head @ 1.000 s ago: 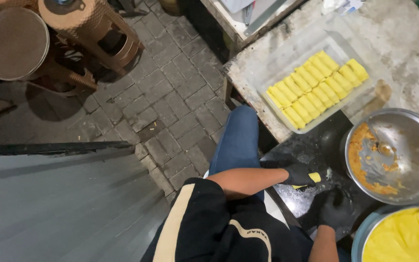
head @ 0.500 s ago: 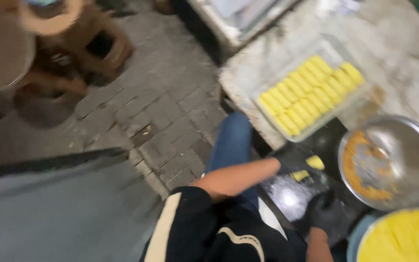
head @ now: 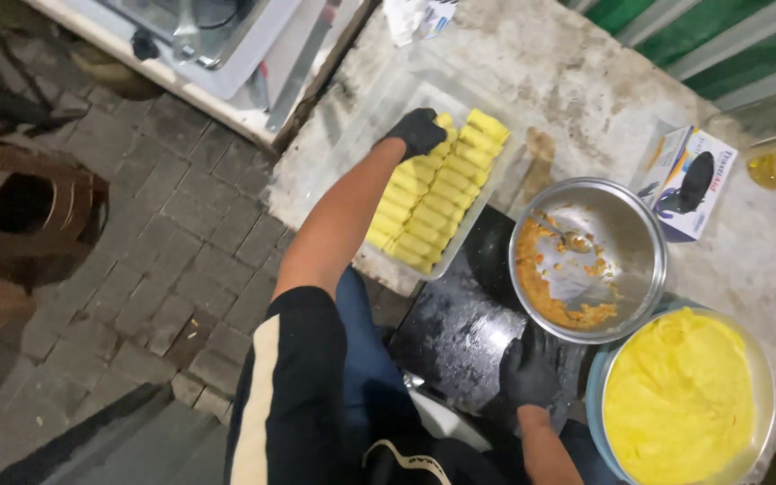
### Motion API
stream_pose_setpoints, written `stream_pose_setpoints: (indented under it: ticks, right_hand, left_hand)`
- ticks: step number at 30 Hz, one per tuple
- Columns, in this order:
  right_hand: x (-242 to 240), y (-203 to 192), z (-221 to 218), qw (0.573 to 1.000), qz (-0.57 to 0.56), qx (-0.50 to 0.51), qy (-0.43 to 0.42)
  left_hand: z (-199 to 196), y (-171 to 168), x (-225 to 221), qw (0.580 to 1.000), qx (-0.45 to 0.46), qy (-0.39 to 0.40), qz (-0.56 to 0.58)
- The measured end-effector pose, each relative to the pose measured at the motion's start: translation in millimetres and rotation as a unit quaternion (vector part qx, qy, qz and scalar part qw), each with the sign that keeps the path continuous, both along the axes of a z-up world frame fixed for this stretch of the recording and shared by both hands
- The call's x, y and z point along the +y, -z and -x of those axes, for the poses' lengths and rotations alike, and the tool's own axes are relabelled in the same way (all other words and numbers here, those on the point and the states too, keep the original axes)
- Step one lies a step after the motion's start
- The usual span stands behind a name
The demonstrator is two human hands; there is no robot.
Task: Preparing stuffed rolls by placing filling on thin dough sheets and rolling them into cylinders.
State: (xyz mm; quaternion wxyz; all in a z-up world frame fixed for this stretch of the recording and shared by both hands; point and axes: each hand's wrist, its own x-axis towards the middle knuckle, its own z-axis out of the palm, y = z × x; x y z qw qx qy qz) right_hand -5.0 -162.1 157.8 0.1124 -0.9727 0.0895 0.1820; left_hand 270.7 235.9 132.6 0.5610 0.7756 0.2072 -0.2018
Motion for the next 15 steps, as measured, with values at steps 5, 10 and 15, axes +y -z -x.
stream_pose_setpoints:
  ticks: [5,10,15]
  right_hand:
    - [6.2,-11.4,-5.7,0.999,-0.012,-0.022,-0.042]
    - [-8.2,22.1,-7.5,0.993,0.08,-0.034,-0.082]
    - [-23.1,46.8,-3.5,0.971,0.051,-0.165,-0.167]
  left_hand:
    - [-48.6,-21.1,-0.4,0.939,0.031,0.234,-0.25]
    - [-83.5,0.6,-5.7,0.865,-0.012,0.323,-0.383]
    - [-91.8,9.8,-5.0,0.875,-0.008,0.328,-0.356]
